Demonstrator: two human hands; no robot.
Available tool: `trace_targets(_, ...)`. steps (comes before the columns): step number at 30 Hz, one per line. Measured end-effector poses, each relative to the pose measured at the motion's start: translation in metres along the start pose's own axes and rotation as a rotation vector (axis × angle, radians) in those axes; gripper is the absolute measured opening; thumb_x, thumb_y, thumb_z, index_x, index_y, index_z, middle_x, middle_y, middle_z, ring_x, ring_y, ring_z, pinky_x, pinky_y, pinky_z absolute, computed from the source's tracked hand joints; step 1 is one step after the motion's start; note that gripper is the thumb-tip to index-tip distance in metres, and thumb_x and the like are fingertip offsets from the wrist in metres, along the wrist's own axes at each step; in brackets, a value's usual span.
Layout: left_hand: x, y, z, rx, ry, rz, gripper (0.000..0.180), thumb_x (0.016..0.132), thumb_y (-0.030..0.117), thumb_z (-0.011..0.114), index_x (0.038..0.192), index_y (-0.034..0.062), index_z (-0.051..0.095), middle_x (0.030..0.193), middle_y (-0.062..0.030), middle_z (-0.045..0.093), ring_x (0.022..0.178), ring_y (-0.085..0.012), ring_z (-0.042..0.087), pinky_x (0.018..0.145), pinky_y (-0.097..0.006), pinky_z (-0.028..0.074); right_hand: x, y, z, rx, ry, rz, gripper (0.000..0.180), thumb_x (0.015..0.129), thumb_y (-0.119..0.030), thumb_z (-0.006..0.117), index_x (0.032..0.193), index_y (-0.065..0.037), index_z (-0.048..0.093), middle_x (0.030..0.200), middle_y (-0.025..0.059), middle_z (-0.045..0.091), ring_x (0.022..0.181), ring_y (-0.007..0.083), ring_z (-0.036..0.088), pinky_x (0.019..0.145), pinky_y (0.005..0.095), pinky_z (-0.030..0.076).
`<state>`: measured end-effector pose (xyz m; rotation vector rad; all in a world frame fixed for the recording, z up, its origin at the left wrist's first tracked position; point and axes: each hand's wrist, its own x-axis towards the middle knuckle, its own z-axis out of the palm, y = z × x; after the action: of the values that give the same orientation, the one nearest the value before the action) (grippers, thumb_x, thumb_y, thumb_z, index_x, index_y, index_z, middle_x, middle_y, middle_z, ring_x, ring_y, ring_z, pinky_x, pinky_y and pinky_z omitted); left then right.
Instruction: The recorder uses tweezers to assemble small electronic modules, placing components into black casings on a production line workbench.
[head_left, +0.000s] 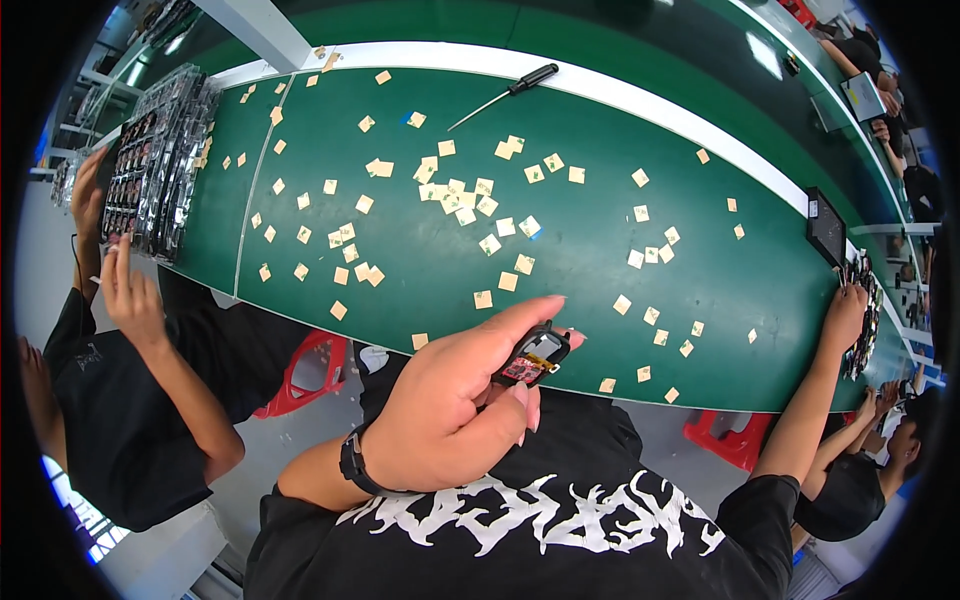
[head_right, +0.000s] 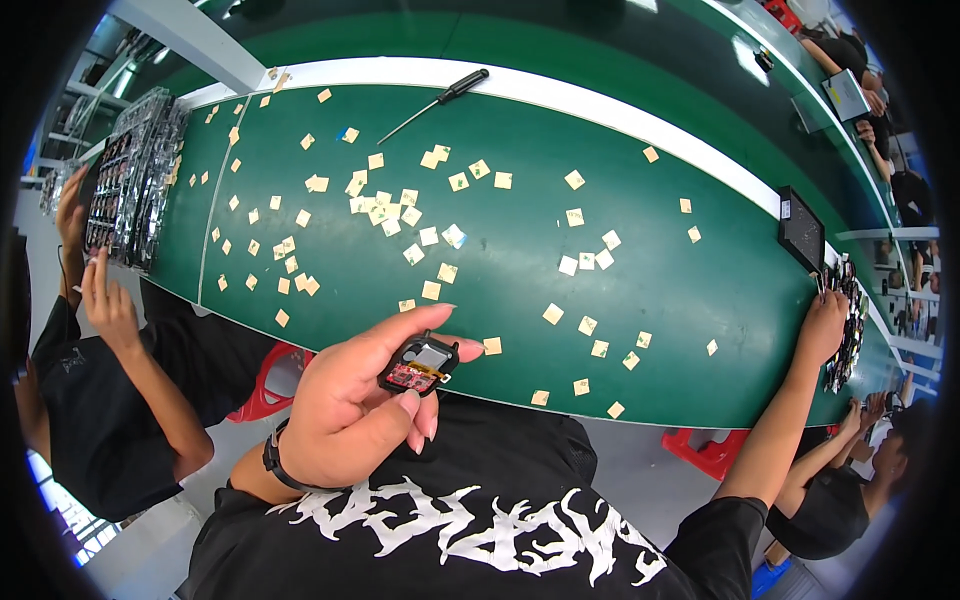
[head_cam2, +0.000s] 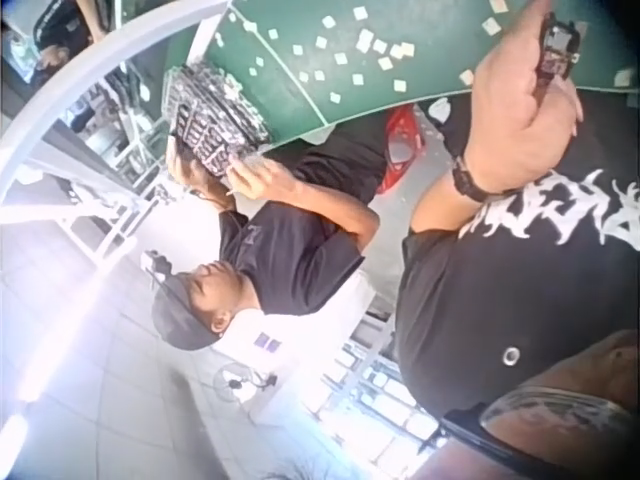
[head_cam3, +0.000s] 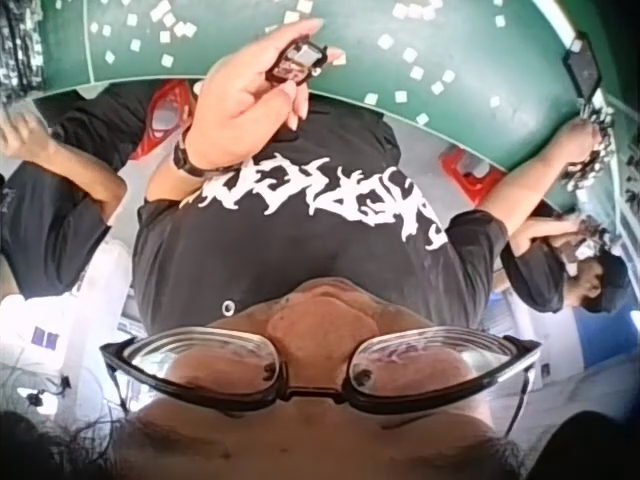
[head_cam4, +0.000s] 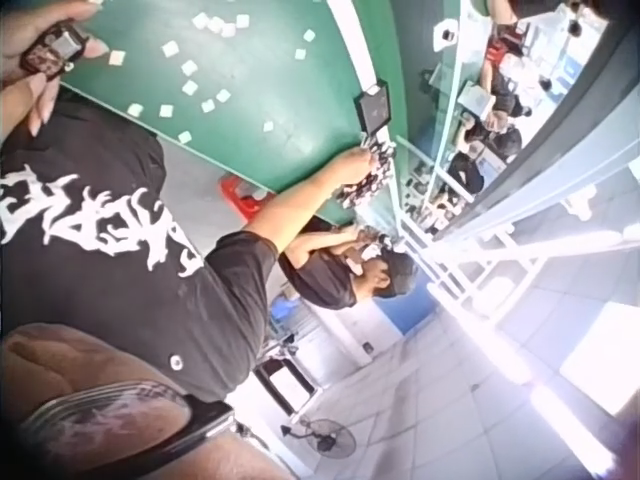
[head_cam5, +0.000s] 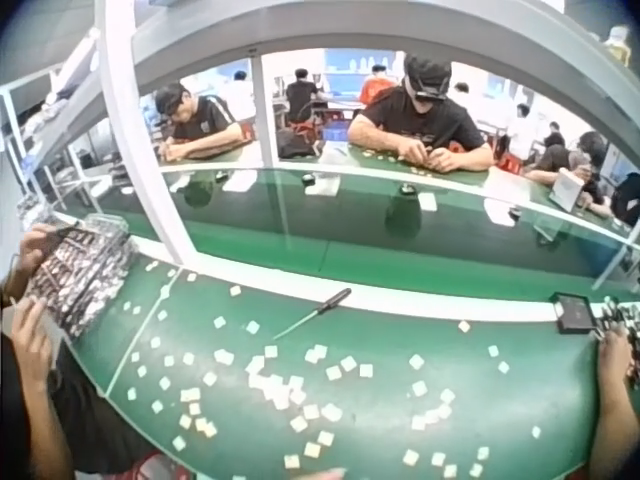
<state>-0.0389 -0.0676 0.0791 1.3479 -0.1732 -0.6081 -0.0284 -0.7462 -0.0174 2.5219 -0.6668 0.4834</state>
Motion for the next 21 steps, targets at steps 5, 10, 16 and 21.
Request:
trace_targets(5, -0.001, 0.001, -0.003, 0.073, -0.053, 0.009, 0.061, 0.096, -0.004, 0.044, 0.155, -0.0033, 0.033, 0.139, -0.024, 0.06, 0.076, -0.0091, 0.061, 0.066, -0.024, 0.055, 0.003, -0.003, -0.001, 0.025, 0.023, 0.008, 0.029, 0.1, -0.023, 0.057, 0.122, -0.008, 0.068, 0.131, 0.0096, 0.063, 0.11, 0.0327, 0.068, 0.089, 0.0436, 0.056)
trace_targets(10, 0.002, 0.0, -0.002, 0.018, -0.062, -0.001, 0.061, 0.096, -0.003, 0.046, 0.155, -0.0027, 0.034, 0.136, -0.0247, 0.061, 0.074, -0.0087, 0.06, 0.064, -0.023, 0.054, 0.009, 0.001, -0.005, 0.016, -0.036, -0.044, 0.026, 0.1, -0.022, 0.057, 0.116, -0.005, 0.069, 0.128, 0.0106, 0.063, 0.107, 0.0342, 0.067, 0.087, 0.0446, 0.055)
trace_targets(16, 0.012, -0.009, -0.012, -0.266, -0.033, -0.142, 0.057, 0.096, -0.006, 0.043, 0.153, -0.0024, 0.038, 0.132, -0.0278, 0.062, 0.071, -0.0114, 0.061, 0.059, -0.023, 0.052, 0.005, -0.002, -0.03, 0.099, -0.019, -0.135, 0.023, 0.093, -0.016, 0.064, 0.107, 0.0, 0.069, 0.124, 0.0105, 0.065, 0.103, 0.0332, 0.067, 0.086, 0.0425, 0.055)
trace_targets(21, 0.019, -0.029, -0.021, -0.338, 0.058, -0.123, 0.053, 0.096, -0.007, 0.04, 0.149, -0.0052, 0.042, 0.126, -0.0304, 0.064, 0.067, -0.0135, 0.062, 0.055, -0.024, 0.05, -0.041, -0.046, -0.087, 0.267, 0.129, -0.268, 0.021, 0.086, -0.007, 0.07, 0.107, -0.002, 0.071, 0.126, 0.0095, 0.067, 0.111, 0.0302, 0.068, 0.091, 0.0382, 0.055)
